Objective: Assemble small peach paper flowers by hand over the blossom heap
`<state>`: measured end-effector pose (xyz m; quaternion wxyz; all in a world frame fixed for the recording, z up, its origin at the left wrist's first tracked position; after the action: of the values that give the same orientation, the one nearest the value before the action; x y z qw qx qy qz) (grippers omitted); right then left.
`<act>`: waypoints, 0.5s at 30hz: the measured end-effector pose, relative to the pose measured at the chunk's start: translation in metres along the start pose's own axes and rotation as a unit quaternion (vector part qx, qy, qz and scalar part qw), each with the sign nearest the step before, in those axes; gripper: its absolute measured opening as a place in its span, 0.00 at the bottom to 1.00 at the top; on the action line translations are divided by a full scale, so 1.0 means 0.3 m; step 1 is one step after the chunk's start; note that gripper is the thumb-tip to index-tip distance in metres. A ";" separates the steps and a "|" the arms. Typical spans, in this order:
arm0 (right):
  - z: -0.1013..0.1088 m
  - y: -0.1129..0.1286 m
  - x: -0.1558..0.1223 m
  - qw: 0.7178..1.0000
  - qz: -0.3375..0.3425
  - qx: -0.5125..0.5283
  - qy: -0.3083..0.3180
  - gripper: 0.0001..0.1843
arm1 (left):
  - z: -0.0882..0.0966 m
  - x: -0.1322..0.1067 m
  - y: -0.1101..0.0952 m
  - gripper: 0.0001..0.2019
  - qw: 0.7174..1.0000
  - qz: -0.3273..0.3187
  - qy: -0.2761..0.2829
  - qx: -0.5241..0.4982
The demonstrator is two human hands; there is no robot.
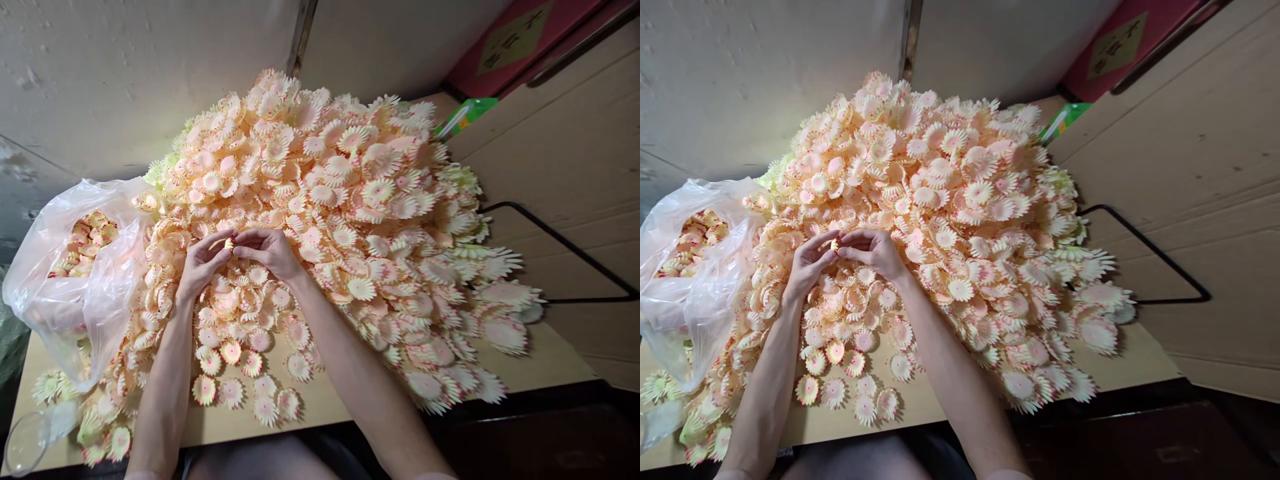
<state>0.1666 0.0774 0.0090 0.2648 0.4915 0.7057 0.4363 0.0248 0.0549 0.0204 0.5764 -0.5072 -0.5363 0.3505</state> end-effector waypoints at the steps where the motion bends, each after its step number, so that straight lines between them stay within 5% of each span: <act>1: 0.000 0.000 -0.001 1.000 -0.002 0.002 -0.001 0.18 | 0.004 0.002 -0.001 0.21 1.000 -0.011 -0.002 0.005; 15: 0.003 0.012 -0.003 1.000 0.017 0.016 0.015 0.16 | -0.001 0.016 0.000 0.17 0.999 -0.032 0.013 0.003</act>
<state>0.1692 0.0773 0.0117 0.2392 0.5008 0.7082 0.4365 0.0259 0.0595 0.0218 0.5955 -0.4927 -0.5438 0.3268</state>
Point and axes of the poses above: each hand's wrist, its own x-axis towards the middle knuckle, its own z-axis out of the back of the hand, y = z × x, the point moved 7 cm from there along x, towards the middle knuckle, and after that the axes turned 5 degrees about -z, right-handed, at the moved point
